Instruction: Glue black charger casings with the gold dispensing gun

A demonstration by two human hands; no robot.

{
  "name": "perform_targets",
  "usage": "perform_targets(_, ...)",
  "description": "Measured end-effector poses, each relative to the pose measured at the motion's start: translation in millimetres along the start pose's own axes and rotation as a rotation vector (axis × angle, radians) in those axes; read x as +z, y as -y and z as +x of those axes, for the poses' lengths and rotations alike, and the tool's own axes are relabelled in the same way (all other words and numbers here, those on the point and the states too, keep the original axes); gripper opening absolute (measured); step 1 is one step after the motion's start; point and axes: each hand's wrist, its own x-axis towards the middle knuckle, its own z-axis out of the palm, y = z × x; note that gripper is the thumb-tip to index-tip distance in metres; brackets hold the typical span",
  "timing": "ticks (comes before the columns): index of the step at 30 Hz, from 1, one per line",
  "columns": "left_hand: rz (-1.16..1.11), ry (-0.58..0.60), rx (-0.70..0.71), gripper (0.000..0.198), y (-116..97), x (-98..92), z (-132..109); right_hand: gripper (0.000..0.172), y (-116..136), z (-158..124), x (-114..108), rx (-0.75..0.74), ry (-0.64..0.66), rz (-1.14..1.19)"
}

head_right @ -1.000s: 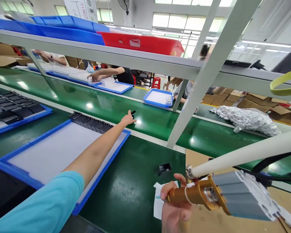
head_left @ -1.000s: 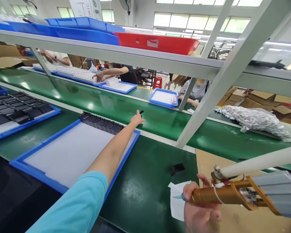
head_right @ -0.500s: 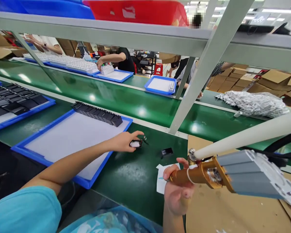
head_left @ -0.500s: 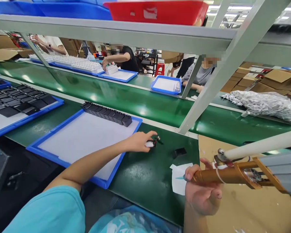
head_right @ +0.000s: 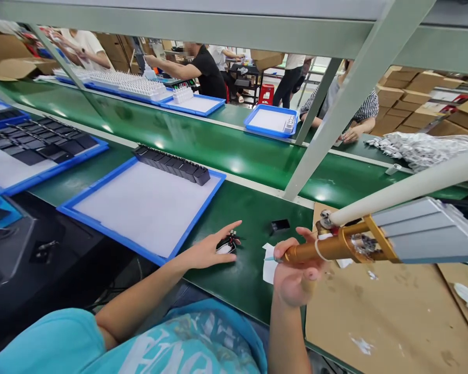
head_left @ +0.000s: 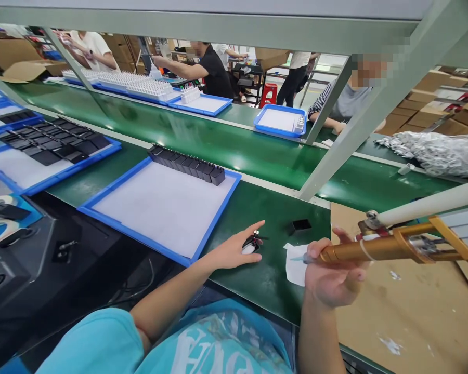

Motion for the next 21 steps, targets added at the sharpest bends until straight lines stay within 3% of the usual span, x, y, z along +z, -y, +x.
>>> perform_targets(4, -0.252, -0.066, 0.042, 0.070, 15, 16.5, 12, 0.038, 0, -1, 1, 0.001, 0.002, -0.006)
perform_targets(10, -0.327, -0.113, 0.037, 0.037, 22, 22.3, 16, 0.038, 1, -2, 4, 0.004, -0.003, -0.011)
perform_targets(17, -0.218, -0.165, 0.067, 0.038, 26, 26.0, 11, 0.042, 0, -2, 5, 0.020, -0.010, -0.009)
perform_targets(21, -0.313, -0.248, 0.043, 0.034, 29, 32.6, 15, 0.042, 0, -2, 4, 0.019, -0.004, -0.013)
